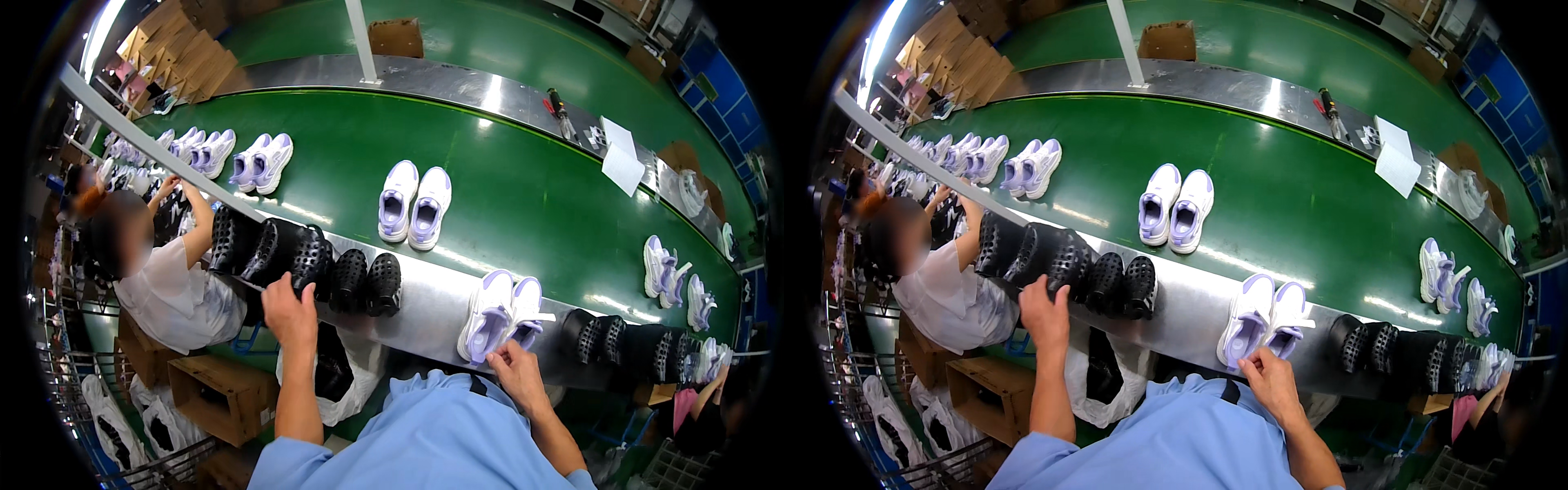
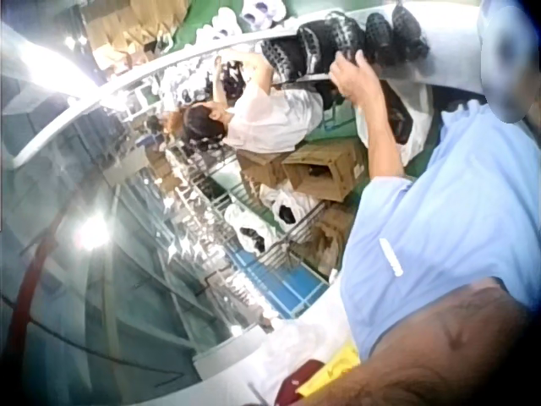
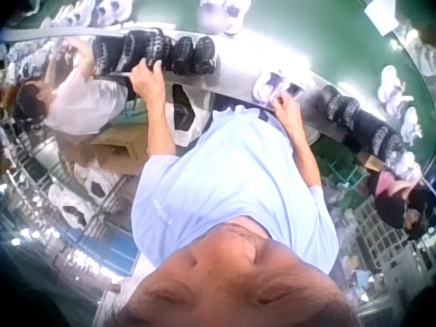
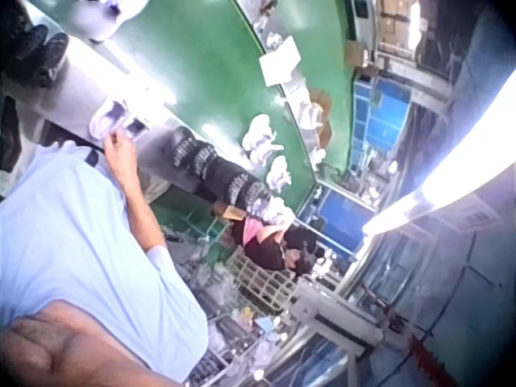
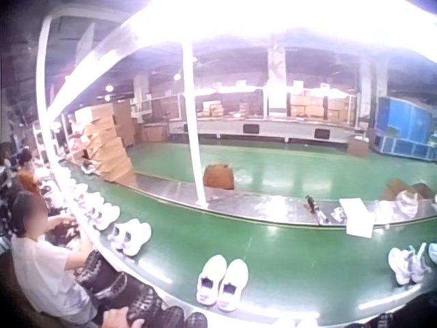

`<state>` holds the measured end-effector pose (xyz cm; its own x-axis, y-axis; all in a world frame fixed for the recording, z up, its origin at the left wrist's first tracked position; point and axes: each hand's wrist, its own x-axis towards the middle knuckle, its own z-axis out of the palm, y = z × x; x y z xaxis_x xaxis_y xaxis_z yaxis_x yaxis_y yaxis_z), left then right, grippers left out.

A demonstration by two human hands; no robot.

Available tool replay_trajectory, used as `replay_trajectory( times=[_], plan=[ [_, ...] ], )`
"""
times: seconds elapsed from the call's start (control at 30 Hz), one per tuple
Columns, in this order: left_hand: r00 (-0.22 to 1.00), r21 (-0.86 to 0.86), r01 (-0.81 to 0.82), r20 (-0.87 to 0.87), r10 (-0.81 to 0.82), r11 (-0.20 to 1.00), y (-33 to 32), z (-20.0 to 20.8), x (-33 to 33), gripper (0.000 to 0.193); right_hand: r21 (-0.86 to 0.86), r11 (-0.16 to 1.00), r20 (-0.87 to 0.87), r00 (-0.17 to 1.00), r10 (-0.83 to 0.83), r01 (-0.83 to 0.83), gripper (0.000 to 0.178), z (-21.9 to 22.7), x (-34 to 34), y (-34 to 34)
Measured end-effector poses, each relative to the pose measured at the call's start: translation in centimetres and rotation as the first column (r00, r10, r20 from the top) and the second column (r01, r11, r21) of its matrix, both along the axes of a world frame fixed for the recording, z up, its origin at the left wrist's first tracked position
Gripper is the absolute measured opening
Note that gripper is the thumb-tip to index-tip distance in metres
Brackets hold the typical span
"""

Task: The person attaches soles to shoes and fastens the straps. The person picks up a sole, fits it onto the bottom of a shoe, and then fastens the hook-and-loop strap on the upper part of the shoe.

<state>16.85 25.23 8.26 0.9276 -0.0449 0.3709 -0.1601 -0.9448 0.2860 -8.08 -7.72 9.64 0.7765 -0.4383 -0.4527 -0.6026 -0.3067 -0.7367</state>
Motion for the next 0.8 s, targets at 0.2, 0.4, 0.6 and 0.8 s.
replay_trajectory(
  times=[0.2, 0.4, 0.6, 0.8],
  plan=[
    [0.848, -0.209, 0.529, 0.172, -0.502, 0.822, -10.7, 7.1, -5.7, 0.05, 0.586, 0.81, 0.271, 0.932, -0.241, 0.039, 0.065, -0.6, 5.5, 2.4],
    [0.559, -0.57, 0.703, 0.072, -0.826, 0.426, -17.1, 4.9, -8.5, 0.06, 0.886, 0.433, 0.068, 0.879, -0.472, 0.164, 0.05, 2.3, 5.4, -0.5],
    [0.203, -0.986, -0.102, -0.147, -0.968, 0.128, -24.1, 4.0, -6.8, 0.028, 0.921, 0.388, 0.04, 0.981, -0.189, 0.038, 0.051, -0.7, 1.8, -1.4],
    [0.471, -0.877, -0.096, -0.456, -0.755, 0.47, -24.1, -0.4, -7.8, 0.012, -0.33, 0.94, 0.213, 0.964, 0.161, -0.084, 0.062, 6.3, -1.1, -1.0]
  ],
)
